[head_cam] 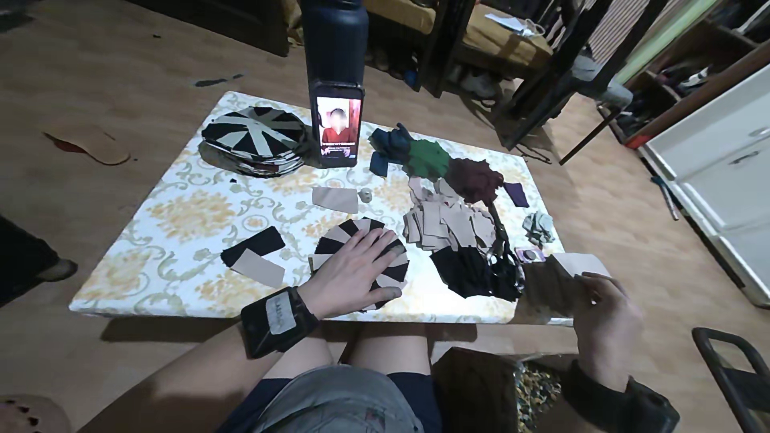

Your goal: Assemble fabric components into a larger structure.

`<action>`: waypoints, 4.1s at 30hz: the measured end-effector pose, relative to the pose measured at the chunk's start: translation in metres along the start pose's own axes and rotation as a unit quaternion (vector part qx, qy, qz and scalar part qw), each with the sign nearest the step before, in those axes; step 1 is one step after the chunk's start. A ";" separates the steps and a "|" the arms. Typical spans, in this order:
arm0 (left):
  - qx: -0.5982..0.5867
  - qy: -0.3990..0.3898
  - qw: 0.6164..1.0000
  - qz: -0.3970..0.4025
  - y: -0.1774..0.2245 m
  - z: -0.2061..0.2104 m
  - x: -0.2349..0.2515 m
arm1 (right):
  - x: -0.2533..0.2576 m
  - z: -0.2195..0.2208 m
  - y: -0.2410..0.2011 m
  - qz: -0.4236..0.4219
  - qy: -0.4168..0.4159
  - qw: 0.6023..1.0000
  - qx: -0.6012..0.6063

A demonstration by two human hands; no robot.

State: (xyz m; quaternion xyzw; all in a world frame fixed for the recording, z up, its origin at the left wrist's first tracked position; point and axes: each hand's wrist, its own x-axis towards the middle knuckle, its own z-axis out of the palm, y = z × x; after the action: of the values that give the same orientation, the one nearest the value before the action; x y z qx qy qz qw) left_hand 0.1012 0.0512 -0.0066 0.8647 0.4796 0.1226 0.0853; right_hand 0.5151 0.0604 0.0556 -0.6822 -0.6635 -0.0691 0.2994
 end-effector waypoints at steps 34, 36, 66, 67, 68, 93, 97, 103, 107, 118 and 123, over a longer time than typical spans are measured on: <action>-0.109 0.075 0.991 -0.023 0.006 -0.021 -0.004 | 0.012 -0.017 -0.052 -0.049 0.126 0.979 0.155; -0.191 0.182 0.964 -0.029 0.027 -0.028 -0.010 | 0.003 -0.012 -0.075 -0.110 0.114 0.953 0.259; -0.476 0.056 0.861 -0.169 0.042 -0.038 -0.093 | -0.081 0.076 -0.171 -0.072 -0.245 0.806 0.535; -0.431 0.071 0.883 -0.171 0.037 -0.043 -0.087 | -0.074 0.079 -0.178 -0.091 -0.236 0.815 0.522; -0.391 0.081 0.900 -0.176 0.030 -0.048 -0.080 | -0.066 0.081 -0.185 -0.107 -0.228 0.824 0.508; -0.228 0.034 0.926 -0.300 -0.011 -0.044 -0.054 | -0.031 0.116 -0.204 -0.086 -0.252 0.870 0.414; -0.194 0.036 0.932 -0.305 -0.010 -0.051 -0.052 | -0.031 0.119 -0.199 -0.091 -0.255 0.863 0.427; -0.132 0.232 0.934 -0.238 -0.015 -0.052 -0.047 | -0.030 0.115 -0.187 -0.090 -0.225 0.875 0.419; -0.092 0.213 0.966 -0.112 -0.014 -0.049 -0.030 | -0.031 0.107 -0.172 -0.098 -0.182 0.894 0.397; -0.041 -0.074 0.994 0.068 0.008 -0.019 0.007 | -0.054 0.094 -0.148 -0.107 -0.134 0.917 0.360; -0.041 -0.071 0.993 0.080 0.006 -0.009 0.005 | -0.058 0.090 -0.148 -0.123 -0.122 0.915 0.366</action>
State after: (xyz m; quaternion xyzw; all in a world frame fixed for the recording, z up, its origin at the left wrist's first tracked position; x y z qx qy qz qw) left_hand 0.1063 0.0522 0.0042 0.9024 0.3964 0.0870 0.1449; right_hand 0.3408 0.0463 0.0008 -0.4413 -0.7525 0.2258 0.4337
